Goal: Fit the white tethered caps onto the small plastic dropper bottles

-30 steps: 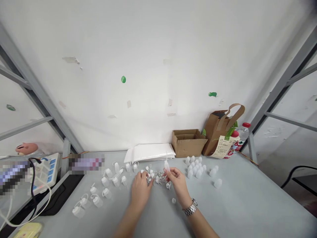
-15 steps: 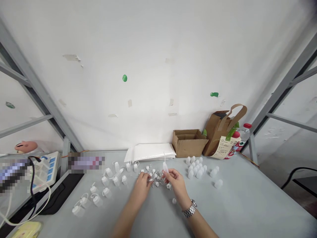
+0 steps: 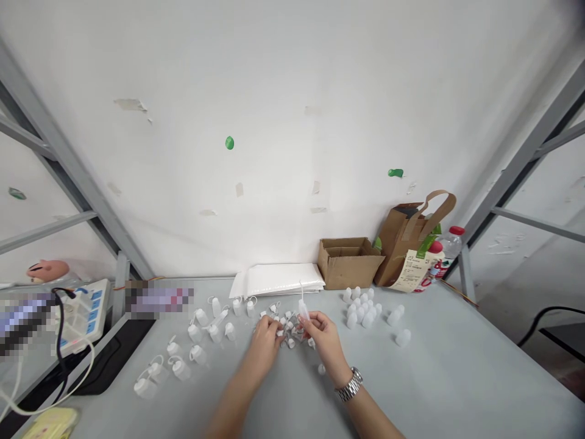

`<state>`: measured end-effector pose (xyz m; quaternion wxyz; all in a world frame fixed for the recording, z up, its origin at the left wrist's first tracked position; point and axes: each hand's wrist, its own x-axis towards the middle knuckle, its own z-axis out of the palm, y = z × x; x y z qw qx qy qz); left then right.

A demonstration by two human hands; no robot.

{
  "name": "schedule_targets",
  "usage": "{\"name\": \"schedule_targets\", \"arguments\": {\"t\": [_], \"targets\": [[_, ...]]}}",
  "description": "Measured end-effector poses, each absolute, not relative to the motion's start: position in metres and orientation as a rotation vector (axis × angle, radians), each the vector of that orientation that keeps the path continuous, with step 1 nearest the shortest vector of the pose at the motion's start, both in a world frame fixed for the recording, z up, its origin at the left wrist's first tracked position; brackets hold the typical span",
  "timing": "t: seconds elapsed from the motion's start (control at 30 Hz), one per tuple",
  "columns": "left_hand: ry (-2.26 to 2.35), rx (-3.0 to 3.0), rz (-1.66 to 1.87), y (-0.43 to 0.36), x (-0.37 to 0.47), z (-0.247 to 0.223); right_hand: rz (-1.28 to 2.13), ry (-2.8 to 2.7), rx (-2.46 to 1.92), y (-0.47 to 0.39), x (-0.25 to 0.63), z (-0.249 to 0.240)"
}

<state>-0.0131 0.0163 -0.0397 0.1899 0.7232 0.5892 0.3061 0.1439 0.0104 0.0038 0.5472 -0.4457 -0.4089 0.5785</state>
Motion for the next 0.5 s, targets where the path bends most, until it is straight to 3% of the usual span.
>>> {"name": "schedule_targets", "arguments": {"t": [0.3, 0.5], "targets": [[1.653, 2.005, 1.002, 0.013, -0.015, -0.024, 1.339, -1.037, -1.048, 0.01, 0.142, -0.001], [1.494, 1.374, 1.344, 0.016, -0.011, -0.01, 1.151, -1.242, -1.115, 0.006, 0.14, -0.005]]}}
